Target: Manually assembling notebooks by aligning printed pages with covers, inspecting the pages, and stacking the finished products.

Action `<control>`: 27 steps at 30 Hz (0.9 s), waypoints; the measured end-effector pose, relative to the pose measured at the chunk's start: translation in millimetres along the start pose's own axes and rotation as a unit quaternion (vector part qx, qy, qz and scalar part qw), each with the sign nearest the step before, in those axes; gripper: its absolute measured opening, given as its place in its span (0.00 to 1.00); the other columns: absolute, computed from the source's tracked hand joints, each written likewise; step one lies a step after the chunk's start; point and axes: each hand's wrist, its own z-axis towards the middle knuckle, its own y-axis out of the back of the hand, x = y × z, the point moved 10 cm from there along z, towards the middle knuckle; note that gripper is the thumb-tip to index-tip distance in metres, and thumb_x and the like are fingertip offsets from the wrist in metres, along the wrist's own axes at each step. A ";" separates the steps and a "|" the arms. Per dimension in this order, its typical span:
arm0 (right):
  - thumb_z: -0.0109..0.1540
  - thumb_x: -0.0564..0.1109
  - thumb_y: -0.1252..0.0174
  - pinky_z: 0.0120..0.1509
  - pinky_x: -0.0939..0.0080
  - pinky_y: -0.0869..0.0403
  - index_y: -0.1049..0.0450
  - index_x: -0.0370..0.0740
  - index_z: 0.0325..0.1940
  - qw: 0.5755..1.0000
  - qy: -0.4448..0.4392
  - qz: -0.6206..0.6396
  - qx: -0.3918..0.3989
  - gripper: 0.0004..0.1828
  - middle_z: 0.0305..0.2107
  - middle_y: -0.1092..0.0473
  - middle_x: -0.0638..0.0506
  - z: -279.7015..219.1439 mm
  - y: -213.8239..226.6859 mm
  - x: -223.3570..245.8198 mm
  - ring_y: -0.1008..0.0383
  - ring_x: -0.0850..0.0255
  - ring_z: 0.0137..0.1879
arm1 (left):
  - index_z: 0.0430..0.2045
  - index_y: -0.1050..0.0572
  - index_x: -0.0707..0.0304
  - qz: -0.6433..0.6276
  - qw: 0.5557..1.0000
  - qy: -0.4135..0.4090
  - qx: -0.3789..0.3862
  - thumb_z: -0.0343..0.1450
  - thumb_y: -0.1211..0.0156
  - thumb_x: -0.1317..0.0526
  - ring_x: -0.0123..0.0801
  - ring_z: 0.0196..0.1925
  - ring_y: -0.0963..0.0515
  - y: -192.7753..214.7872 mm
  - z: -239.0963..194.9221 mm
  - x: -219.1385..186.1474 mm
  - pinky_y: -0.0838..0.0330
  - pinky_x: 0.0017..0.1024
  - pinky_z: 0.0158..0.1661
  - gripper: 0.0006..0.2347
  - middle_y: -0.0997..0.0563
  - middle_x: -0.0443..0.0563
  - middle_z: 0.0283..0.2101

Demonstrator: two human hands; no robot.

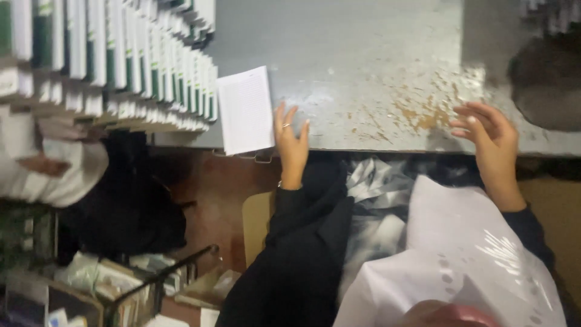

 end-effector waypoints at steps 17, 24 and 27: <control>0.83 0.37 0.49 0.68 0.38 0.26 0.17 0.18 0.57 0.781 0.410 -0.461 -0.100 0.18 0.54 0.21 0.30 -21.2 -49.7 -16.3 0.25 0.36 0.62 | 0.53 0.24 0.57 0.000 0.985 0.049 -0.166 0.77 0.43 0.59 0.45 0.68 0.27 112.4 -1.9 49.8 0.35 0.42 0.70 0.11 0.27 0.53 0.63; 0.79 0.30 0.50 0.66 0.38 0.27 0.20 0.16 0.54 0.791 0.408 -0.447 -0.085 0.13 0.53 0.24 0.29 -23.5 -54.4 -6.8 0.28 0.35 0.62 | 0.50 0.23 0.60 0.039 0.980 0.070 -0.183 0.73 0.36 0.62 0.47 0.63 0.25 115.2 -5.3 104.7 0.37 0.42 0.68 0.12 0.21 0.56 0.56; 0.80 0.33 0.49 0.63 0.40 0.26 0.19 0.20 0.53 0.789 0.397 -0.459 -0.100 0.13 0.54 0.23 0.33 -23.3 -49.4 -11.6 0.27 0.37 0.62 | 0.57 0.27 0.59 0.097 0.936 0.259 -0.215 0.72 0.37 0.53 0.50 0.61 0.25 137.9 -26.7 188.1 0.28 0.42 0.59 0.20 0.26 0.60 0.59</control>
